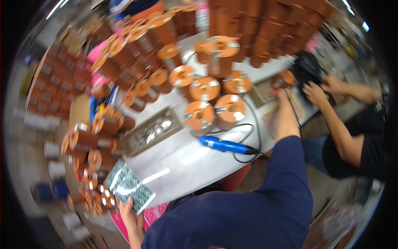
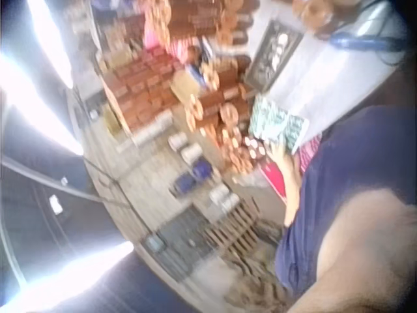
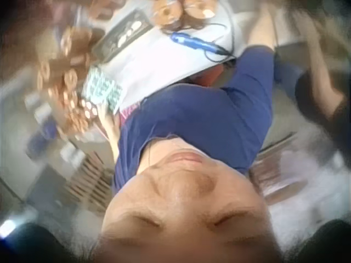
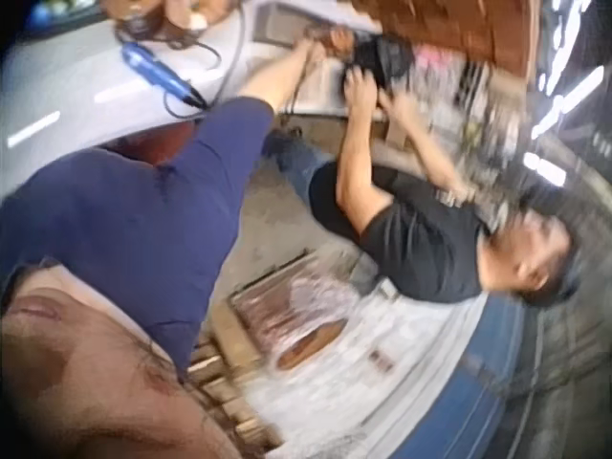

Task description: Applying labels and stickers to wood cylinders for furniture assembly.

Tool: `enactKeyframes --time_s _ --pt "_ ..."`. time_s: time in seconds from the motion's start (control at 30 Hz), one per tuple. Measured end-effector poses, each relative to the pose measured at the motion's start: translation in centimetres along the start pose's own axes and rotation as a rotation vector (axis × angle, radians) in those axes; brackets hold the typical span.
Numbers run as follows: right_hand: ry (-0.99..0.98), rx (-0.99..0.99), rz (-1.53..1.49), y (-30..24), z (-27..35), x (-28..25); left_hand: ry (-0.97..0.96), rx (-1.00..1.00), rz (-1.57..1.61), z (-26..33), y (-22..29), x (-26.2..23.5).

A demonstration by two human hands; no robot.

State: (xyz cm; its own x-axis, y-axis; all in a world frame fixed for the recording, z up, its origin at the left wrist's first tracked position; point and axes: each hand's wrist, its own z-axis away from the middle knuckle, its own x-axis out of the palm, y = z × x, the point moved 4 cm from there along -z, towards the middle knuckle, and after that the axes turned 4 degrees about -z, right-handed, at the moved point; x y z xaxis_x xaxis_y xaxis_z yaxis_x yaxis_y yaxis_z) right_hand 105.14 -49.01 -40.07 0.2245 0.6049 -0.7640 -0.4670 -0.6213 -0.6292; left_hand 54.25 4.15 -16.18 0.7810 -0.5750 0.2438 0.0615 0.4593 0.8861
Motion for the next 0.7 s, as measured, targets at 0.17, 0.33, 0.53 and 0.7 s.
enactKeyframes --time_s 0.17,0.33,0.53,0.7 --pt "-0.156 0.115 -0.408 -2.4 3.5 1.7 0.123 -0.04 0.057 0.7 -0.9 -2.8" --pt "-0.117 -0.014 -0.559 0.6 3.0 2.1 0.159 -0.126 0.132 0.3 -3.0 -4.2" --pt "-0.118 -0.33 -0.294 2.9 12.4 0.4 0.152 -0.22 0.16 0.2 -5.4 -5.0" --pt "-0.109 -0.524 -0.258 -5.6 32.6 -3.8 0.06 -0.25 0.123 -0.4 -6.3 -4.9"
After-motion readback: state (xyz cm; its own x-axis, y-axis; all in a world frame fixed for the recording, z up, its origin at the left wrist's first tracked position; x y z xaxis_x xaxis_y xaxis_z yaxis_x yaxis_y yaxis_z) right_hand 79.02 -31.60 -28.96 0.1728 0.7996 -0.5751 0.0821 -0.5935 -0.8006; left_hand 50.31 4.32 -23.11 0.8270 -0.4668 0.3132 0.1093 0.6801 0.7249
